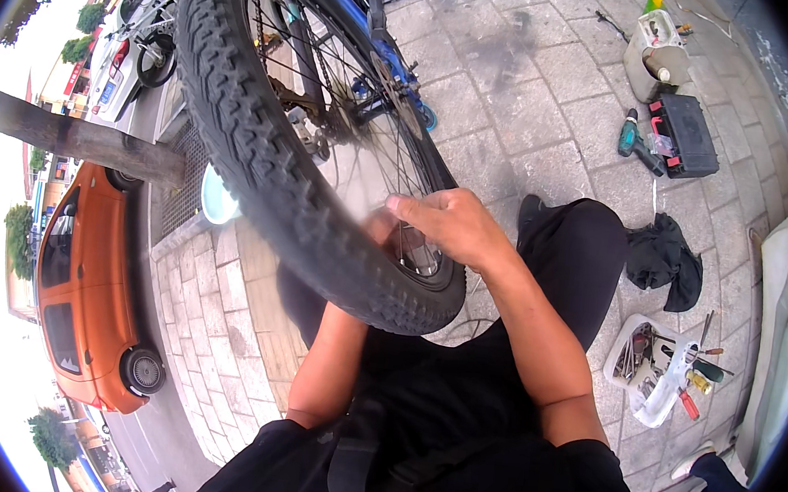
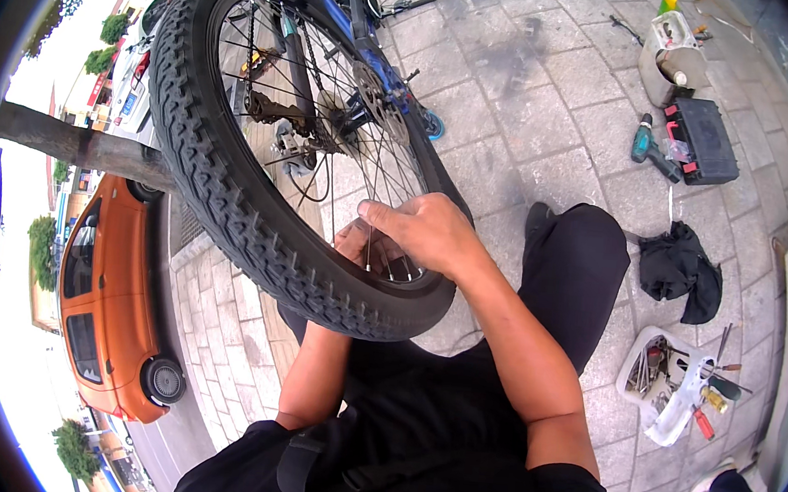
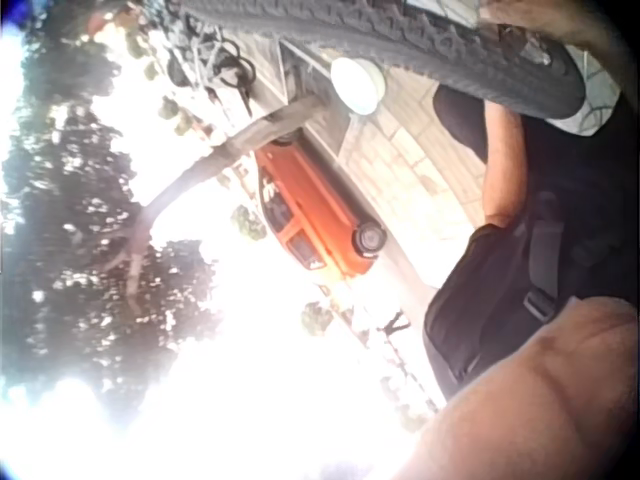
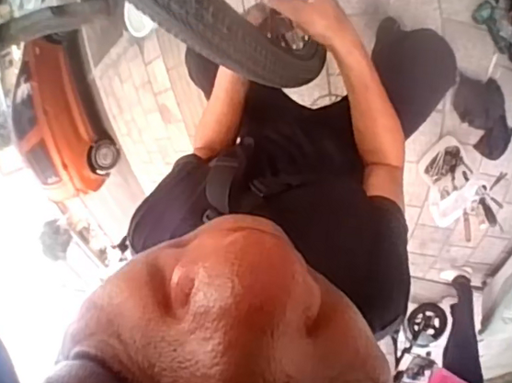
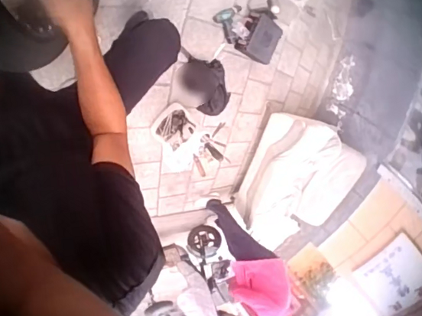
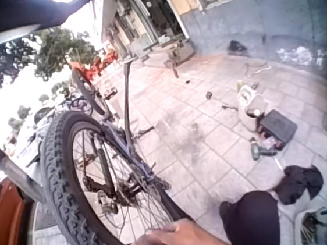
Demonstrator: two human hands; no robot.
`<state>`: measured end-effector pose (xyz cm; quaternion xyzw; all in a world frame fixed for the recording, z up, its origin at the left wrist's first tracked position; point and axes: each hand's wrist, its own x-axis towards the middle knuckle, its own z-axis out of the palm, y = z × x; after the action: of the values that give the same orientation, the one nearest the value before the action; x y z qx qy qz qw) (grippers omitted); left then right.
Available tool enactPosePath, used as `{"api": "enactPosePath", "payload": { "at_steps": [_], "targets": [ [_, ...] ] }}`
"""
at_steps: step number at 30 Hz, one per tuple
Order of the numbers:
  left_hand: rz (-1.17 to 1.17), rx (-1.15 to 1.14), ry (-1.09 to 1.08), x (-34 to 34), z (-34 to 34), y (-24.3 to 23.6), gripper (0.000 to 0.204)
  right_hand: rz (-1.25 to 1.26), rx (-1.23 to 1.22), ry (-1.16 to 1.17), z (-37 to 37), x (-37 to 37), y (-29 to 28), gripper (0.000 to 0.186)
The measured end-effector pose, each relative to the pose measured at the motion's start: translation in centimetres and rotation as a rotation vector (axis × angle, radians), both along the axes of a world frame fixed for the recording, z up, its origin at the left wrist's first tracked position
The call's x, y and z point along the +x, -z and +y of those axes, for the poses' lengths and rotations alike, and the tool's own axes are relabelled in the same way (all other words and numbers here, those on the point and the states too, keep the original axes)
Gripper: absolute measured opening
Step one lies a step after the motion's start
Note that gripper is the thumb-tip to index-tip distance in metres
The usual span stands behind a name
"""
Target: The person applies glue to a bicycle tire valve, then uses a tool to adjust the tire and valve area. The person rotates the wheel and continues to manipulate the tire and valve with tools.
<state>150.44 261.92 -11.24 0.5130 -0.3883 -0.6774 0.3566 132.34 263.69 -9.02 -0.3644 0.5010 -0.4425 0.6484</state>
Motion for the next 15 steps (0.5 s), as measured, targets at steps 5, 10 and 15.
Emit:
{"api": "enactPosePath", "payload": {
  "at_steps": [5, 10, 15],
  "targets": [
    [0.004, -0.01, 0.056, 1.9, -1.1, 2.8, 0.037, -0.096, -0.017, 0.048, -0.4, 0.7, 3.8, 0.048],
    [-0.154, -0.096, 0.039, 1.6, -1.4, 4.4, 0.045, -0.045, -0.1, 0.072, 0.2, 0.7, 6.6, 0.04],
    [-0.17, -0.108, -0.027, 0.5, -1.4, 1.7, 0.056, 0.086, -0.075, 0.252, 0.6, -0.1, 5.2, 0.058]
  ]
}}
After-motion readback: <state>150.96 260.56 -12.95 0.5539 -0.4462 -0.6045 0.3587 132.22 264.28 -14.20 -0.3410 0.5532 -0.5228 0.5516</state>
